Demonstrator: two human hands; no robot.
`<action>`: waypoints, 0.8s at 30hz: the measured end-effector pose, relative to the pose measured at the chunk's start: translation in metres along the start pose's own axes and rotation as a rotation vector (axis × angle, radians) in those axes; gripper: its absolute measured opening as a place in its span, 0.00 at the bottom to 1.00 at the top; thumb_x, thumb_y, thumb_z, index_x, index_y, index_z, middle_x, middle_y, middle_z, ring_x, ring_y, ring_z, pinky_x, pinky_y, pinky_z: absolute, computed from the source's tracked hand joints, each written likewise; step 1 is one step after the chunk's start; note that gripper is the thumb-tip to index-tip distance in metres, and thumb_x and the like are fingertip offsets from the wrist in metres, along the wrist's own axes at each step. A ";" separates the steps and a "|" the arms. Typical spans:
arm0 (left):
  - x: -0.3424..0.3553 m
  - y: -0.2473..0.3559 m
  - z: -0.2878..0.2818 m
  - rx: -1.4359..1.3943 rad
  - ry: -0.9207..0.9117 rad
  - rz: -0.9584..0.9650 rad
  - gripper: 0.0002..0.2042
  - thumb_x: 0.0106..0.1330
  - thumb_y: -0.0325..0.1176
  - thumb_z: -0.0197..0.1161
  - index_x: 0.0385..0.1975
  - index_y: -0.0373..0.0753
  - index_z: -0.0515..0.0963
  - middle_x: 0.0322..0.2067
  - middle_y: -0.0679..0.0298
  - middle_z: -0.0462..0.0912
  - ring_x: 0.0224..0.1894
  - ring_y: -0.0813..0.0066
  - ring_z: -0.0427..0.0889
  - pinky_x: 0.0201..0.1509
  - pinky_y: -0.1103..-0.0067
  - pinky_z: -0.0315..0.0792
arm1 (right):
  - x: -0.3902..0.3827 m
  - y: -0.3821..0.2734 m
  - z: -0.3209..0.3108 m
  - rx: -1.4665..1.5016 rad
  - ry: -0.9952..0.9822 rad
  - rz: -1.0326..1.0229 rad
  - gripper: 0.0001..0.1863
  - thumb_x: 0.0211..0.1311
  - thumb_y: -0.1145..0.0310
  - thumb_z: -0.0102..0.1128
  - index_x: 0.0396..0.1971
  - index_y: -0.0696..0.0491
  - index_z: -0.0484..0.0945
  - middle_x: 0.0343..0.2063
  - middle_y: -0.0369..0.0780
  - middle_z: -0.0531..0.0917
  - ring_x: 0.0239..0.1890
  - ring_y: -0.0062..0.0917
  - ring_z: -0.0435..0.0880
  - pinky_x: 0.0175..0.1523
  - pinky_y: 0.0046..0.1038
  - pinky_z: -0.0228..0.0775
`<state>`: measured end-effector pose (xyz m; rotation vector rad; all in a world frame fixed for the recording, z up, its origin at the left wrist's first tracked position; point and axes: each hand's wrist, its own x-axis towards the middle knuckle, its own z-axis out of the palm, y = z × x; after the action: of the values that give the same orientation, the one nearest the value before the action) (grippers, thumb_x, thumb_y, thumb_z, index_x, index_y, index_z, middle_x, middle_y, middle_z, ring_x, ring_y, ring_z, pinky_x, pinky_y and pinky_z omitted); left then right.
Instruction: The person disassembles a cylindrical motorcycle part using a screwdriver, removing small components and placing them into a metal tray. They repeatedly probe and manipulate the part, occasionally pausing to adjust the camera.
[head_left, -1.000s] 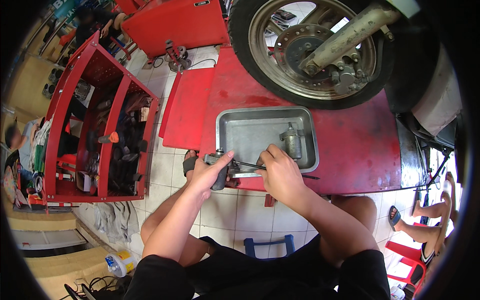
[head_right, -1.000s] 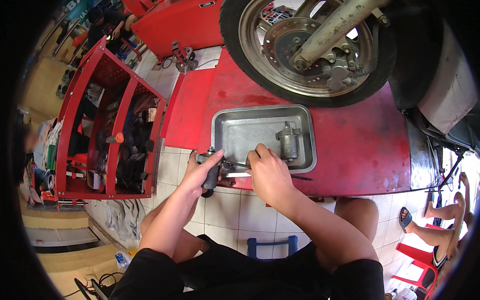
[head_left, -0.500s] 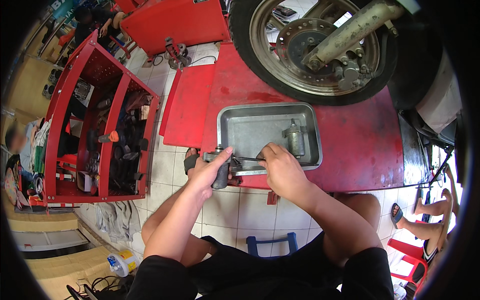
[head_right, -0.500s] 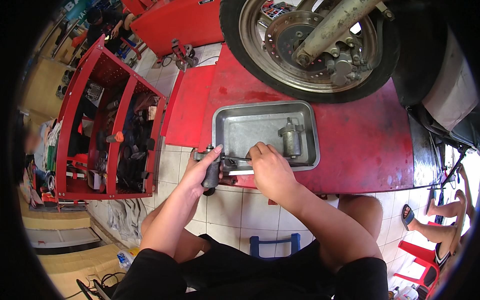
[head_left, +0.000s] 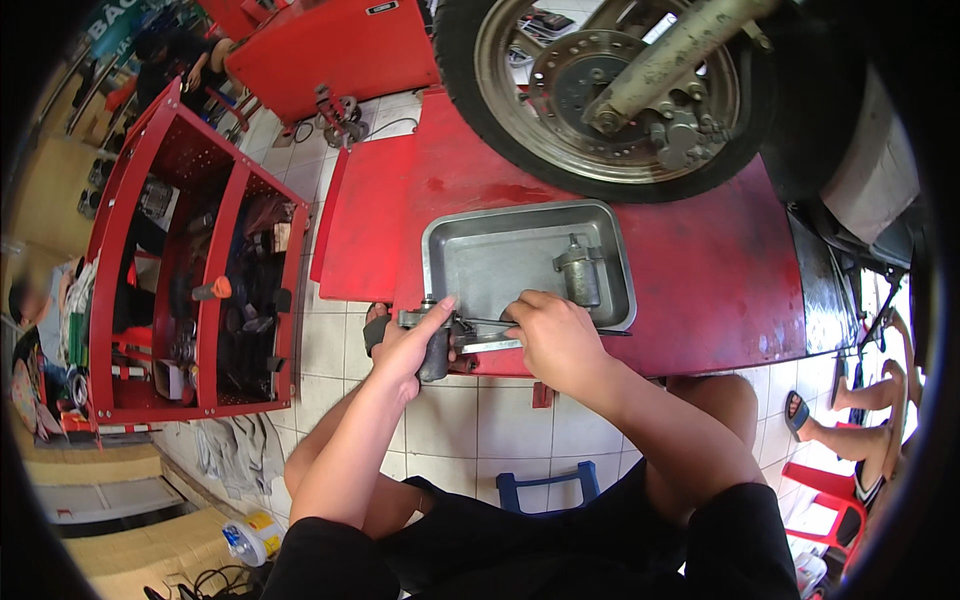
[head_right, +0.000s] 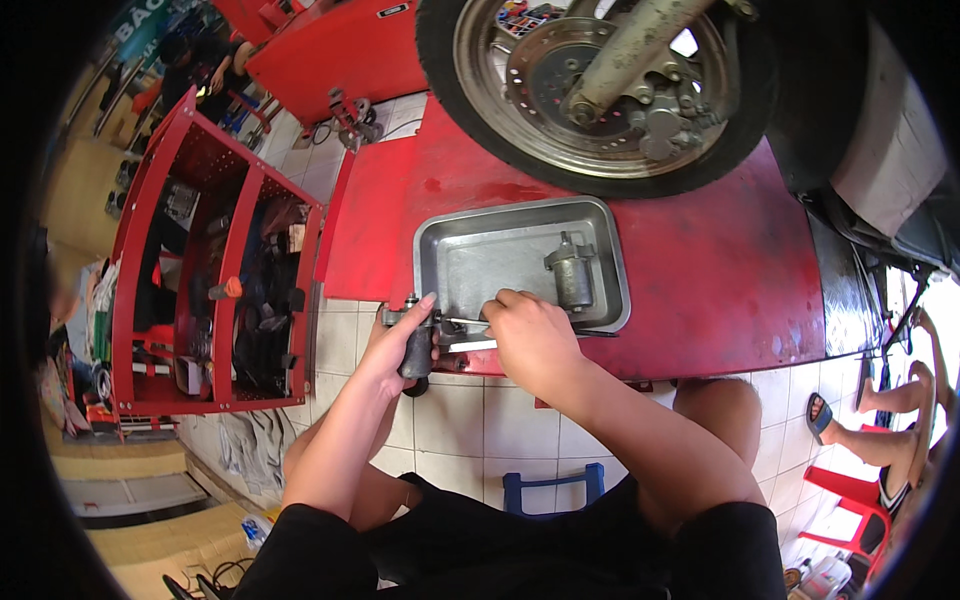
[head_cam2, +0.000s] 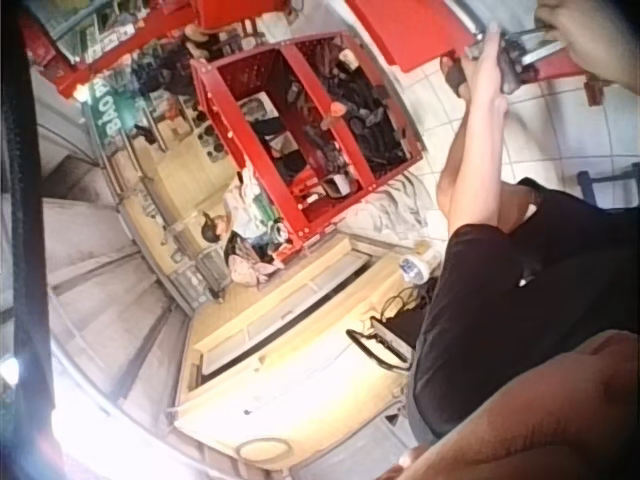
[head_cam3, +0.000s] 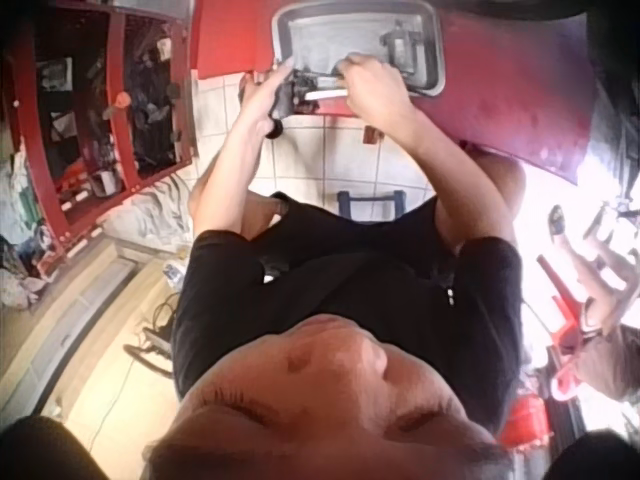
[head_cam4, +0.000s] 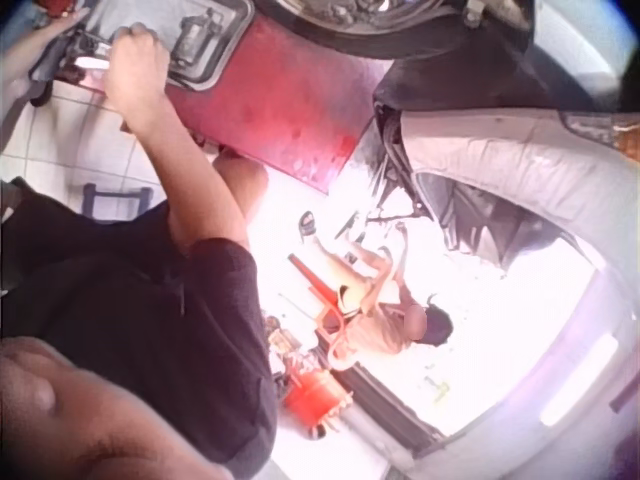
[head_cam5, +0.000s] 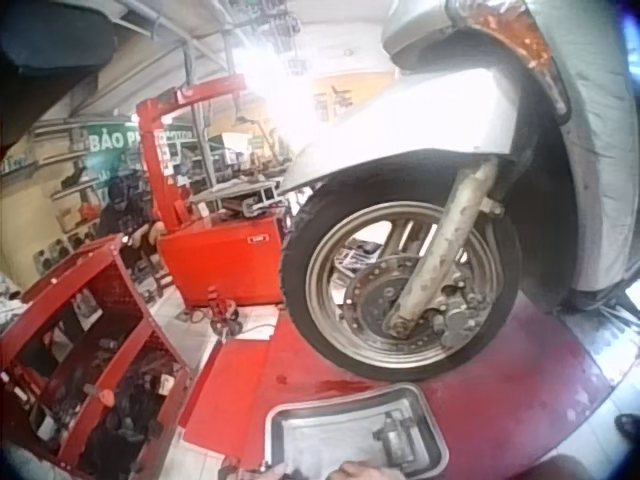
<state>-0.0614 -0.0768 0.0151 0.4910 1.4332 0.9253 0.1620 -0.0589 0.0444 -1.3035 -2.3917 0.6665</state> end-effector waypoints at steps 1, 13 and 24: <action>-0.001 -0.001 0.001 -0.002 0.017 0.007 0.25 0.58 0.44 0.75 0.42 0.31 0.72 0.26 0.59 0.80 0.20 0.72 0.79 0.23 0.77 0.77 | 0.002 -0.003 -0.003 -0.005 -0.011 0.031 0.08 0.55 0.73 0.65 0.33 0.57 0.76 0.33 0.45 0.80 0.38 0.44 0.81 0.40 0.42 0.73; 0.008 0.003 -0.003 0.056 0.138 0.091 0.37 0.55 0.40 0.78 0.56 0.35 0.58 0.39 0.54 0.78 0.24 0.70 0.80 0.22 0.76 0.78 | -0.001 0.003 0.019 -0.141 -0.175 0.025 0.06 0.58 0.70 0.62 0.33 0.55 0.79 0.33 0.42 0.81 0.35 0.41 0.84 0.39 0.40 0.76; 0.001 0.005 0.005 0.080 0.099 0.037 0.27 0.56 0.46 0.76 0.42 0.30 0.73 0.30 0.58 0.80 0.22 0.73 0.80 0.24 0.77 0.78 | -0.002 0.000 0.015 -0.249 -0.215 -0.071 0.09 0.47 0.76 0.59 0.31 0.55 0.82 0.33 0.41 0.80 0.40 0.37 0.84 0.42 0.37 0.78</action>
<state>-0.0575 -0.0717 0.0184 0.5389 1.5607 0.9349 0.1559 -0.0645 0.0315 -1.2904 -2.7558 0.5247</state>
